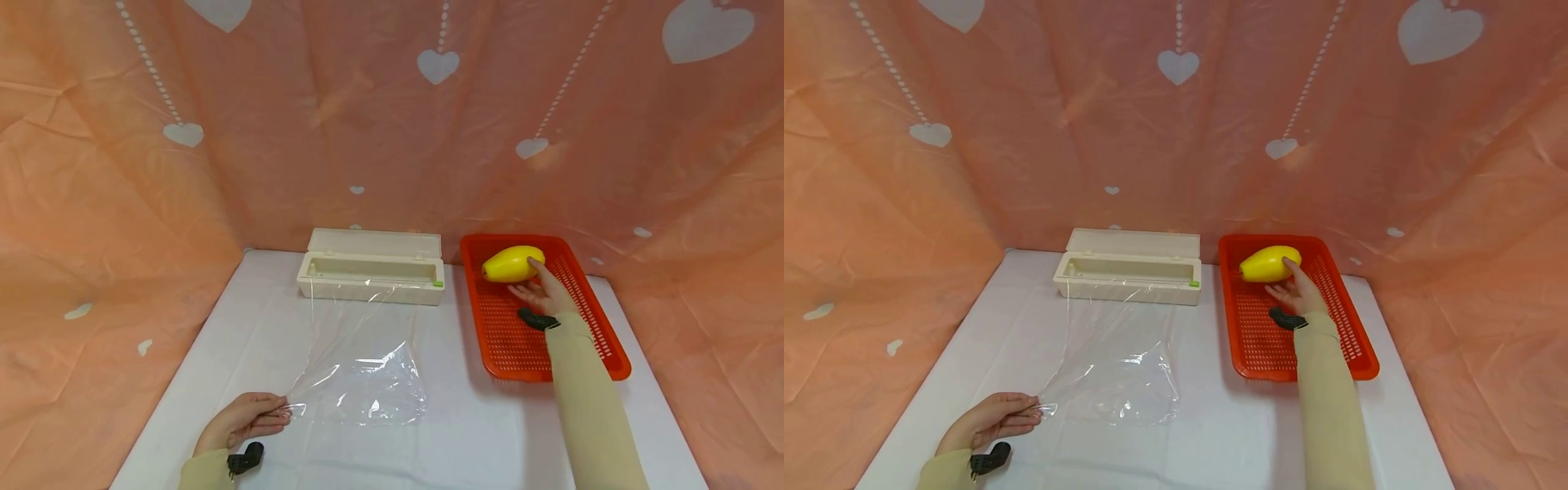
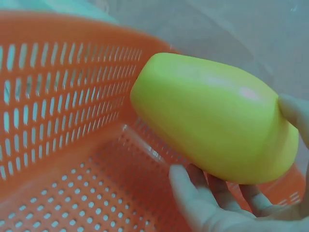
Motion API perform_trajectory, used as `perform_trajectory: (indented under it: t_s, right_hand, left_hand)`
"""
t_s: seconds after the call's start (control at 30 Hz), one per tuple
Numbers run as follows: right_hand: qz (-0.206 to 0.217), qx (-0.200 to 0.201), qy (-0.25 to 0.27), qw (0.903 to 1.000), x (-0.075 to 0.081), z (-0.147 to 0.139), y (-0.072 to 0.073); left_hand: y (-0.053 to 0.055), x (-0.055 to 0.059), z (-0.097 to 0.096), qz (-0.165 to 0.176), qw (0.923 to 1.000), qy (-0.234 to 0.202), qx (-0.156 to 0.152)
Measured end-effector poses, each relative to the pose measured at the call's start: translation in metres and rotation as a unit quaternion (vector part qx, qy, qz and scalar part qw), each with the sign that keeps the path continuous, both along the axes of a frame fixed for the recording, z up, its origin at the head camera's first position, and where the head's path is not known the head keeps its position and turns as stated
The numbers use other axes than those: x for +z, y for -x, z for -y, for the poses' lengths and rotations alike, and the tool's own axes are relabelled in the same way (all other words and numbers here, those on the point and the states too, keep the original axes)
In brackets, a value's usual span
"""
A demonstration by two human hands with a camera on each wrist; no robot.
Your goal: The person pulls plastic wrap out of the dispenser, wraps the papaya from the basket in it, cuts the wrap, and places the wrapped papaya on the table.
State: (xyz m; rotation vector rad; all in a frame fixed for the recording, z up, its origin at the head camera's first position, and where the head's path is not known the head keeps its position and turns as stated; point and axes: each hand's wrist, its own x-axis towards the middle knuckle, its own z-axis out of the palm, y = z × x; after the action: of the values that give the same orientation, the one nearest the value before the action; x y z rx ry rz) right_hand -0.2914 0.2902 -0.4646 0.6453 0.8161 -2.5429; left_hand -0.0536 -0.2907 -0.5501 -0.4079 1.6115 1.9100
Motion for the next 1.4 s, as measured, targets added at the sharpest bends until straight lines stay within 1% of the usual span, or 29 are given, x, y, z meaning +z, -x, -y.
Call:
perform_trajectory:
  t_s: [0.1, 0.17, 0.2, 0.23, 0.27, 0.3, 0.33, 0.37, 0.4, 0.43, 0.5, 0.53, 0.57, 0.6, 0.63, 0.7, 0.77, 0.83, 1.0, 1.1, 1.17, 1.23, 1.4]
  right_hand:
    - [-0.027, 0.006, 0.011, 0.9996, 0.005, 0.001, -0.003]
    - [-0.057, 0.013, 0.019, 0.9981, 0.010, 0.003, -0.007]
    - [-0.080, 0.021, 0.017, 0.9964, 0.012, 0.005, -0.010]
    - [-0.125, 0.045, -0.001, 0.9911, 0.015, 0.006, -0.014]
    - [-0.172, 0.066, -0.019, 0.9827, 0.018, 0.008, -0.018]
    - [-0.236, 0.098, -0.056, 0.9651, 0.021, 0.009, -0.022]
    - [-0.267, 0.106, -0.073, 0.9550, 0.024, 0.011, -0.025]
    - [-0.322, 0.128, -0.109, 0.9316, 0.027, 0.013, -0.028]
    - [-0.334, 0.134, -0.104, 0.9274, 0.031, 0.015, -0.029]
    - [-0.331, 0.140, -0.094, 0.9285, 0.035, 0.019, -0.028]
    - [-0.274, 0.136, -0.045, 0.9510, 0.045, 0.027, -0.024]
    - [-0.224, 0.120, -0.009, 0.9672, 0.050, 0.032, -0.021]
    - [-0.206, 0.122, 0.000, 0.9711, 0.054, 0.037, -0.018]
    - [-0.164, 0.108, 0.022, 0.9803, 0.059, 0.043, -0.016]
    - [-0.161, 0.116, 0.009, 0.9800, 0.062, 0.048, -0.015]
    - [-0.172, 0.139, -0.018, 0.9751, 0.068, 0.057, -0.016]
    - [-0.187, 0.163, -0.035, 0.9680, 0.073, 0.066, -0.019]
    - [-0.196, 0.178, -0.052, 0.9629, 0.077, 0.077, -0.022]
    - [-0.205, 0.214, -0.096, 0.9504, 0.080, 0.102, -0.028]
    - [-0.207, 0.236, -0.109, 0.9432, 0.077, 0.116, -0.032]
    - [-0.201, 0.249, -0.113, 0.9405, 0.074, 0.125, -0.034]
    - [-0.198, 0.266, -0.125, 0.9351, 0.069, 0.134, -0.036]
    - [-0.189, 0.317, -0.169, 0.9138, 0.054, 0.160, -0.038]
  left_hand:
    - [-0.001, 0.000, 0.001, -0.004, 1.0000, -0.003, -0.001]
    - [-0.002, 0.000, 0.001, -0.007, 1.0000, -0.005, -0.002]
    - [-0.002, 0.000, 0.002, -0.007, 1.0000, -0.006, -0.003]
    - [-0.002, 0.000, 0.002, -0.008, 0.9999, -0.007, -0.004]
    - [-0.002, 0.000, 0.002, -0.008, 0.9999, -0.007, -0.003]
    - [-0.002, 0.000, 0.002, -0.007, 0.9999, -0.007, -0.003]
    - [-0.002, 0.000, 0.002, -0.007, 0.9999, -0.007, -0.002]
    - [-0.002, 0.000, 0.002, -0.008, 1.0000, -0.006, -0.001]
    - [-0.002, 0.000, 0.002, -0.007, 1.0000, -0.007, 0.000]
    - [-0.002, 0.000, 0.003, -0.008, 0.9999, -0.007, 0.000]
    - [-0.002, 0.000, 0.003, -0.008, 0.9999, -0.009, 0.001]
    - [-0.002, 0.001, 0.004, -0.009, 0.9999, -0.011, 0.001]
    - [-0.002, 0.001, 0.004, -0.010, 0.9999, -0.011, 0.000]
    - [-0.002, 0.002, 0.004, -0.011, 0.9999, -0.013, -0.001]
    - [-0.002, 0.002, 0.004, -0.011, 0.9999, -0.013, -0.002]
    - [-0.003, 0.002, 0.005, -0.011, 0.9999, -0.013, -0.002]
    - [-0.003, 0.002, 0.004, -0.009, 0.9999, -0.013, 0.000]
    - [-0.003, 0.002, 0.004, -0.010, 0.9999, -0.013, 0.001]
    - [-0.004, 0.001, 0.004, -0.012, 0.9998, -0.018, 0.001]
    - [-0.004, 0.000, 0.004, -0.013, 0.9998, -0.018, 0.000]
    - [-0.003, 0.001, 0.003, -0.014, 0.9998, -0.016, -0.001]
    - [-0.003, 0.002, 0.003, -0.016, 0.9998, -0.015, -0.002]
    - [-0.003, 0.002, 0.003, -0.017, 0.9998, -0.011, 0.000]
